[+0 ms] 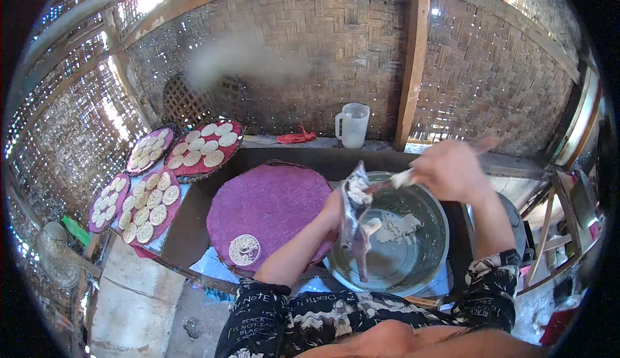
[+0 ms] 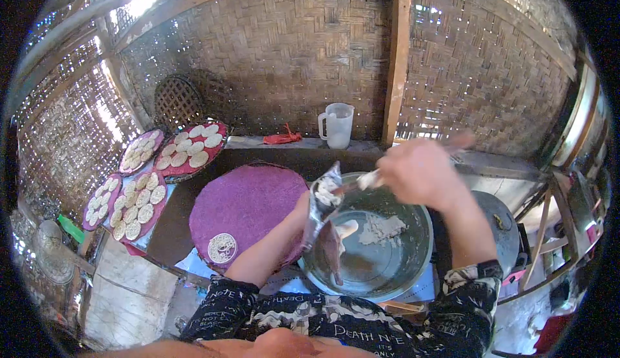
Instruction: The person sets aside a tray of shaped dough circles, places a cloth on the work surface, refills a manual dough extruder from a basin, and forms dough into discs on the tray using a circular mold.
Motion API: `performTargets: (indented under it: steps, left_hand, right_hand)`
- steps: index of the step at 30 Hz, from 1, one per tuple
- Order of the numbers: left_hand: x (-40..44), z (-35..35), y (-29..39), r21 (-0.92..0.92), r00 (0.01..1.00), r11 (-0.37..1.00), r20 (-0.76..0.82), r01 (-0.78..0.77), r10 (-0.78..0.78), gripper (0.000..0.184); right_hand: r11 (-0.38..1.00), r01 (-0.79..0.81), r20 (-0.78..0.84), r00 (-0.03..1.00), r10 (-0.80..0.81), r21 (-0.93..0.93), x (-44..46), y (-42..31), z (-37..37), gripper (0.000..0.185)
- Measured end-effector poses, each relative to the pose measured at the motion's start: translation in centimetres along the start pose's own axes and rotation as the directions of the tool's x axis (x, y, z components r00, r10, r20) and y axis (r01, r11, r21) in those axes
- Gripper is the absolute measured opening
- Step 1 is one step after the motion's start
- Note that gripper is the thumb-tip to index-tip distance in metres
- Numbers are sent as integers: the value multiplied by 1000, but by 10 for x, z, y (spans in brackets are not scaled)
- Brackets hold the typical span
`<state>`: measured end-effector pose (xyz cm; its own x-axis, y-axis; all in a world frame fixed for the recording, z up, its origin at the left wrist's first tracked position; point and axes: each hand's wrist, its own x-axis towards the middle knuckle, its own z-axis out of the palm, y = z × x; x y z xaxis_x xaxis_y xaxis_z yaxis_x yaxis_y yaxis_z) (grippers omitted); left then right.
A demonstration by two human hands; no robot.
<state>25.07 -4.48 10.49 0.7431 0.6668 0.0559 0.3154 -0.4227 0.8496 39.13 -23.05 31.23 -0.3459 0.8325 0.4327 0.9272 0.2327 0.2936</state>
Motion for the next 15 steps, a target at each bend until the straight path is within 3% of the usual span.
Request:
performTargets:
  steps: [1,2,3,6,9,11,12,15]
  left_hand:
    - [9,0,-24,-461,997,884,33,76,-69,29]
    - [19,4,-51,-813,989,565,96,141,-109,27]
    - [26,10,-65,-822,997,564,40,73,-70,26]
    - [21,12,-55,-891,981,420,117,174,-158,27]
    - [23,22,-61,-703,1000,711,17,24,-18,32]
    - [9,16,-38,-240,988,959,-74,-151,137,36]
    - [0,11,-20,27,970,973,-84,-227,229,39]
    - [-12,2,10,181,990,973,4,-142,143,45]
  right_hand:
    - [998,-56,-18,998,55,-12,-5,7,-12,12]
    - [993,-114,-37,993,113,-23,-8,12,-18,12]
    - [995,-99,-22,995,99,7,-10,15,-14,13]
    - [994,-89,22,996,87,68,-15,18,-1,14]
    - [995,-81,57,995,78,61,-9,10,-7,15]
    - [997,-49,55,997,46,59,-5,8,-5,14]
    - [999,-20,60,998,17,49,-3,4,-2,13]
    - [999,43,113,993,-44,13,8,-11,10,12]
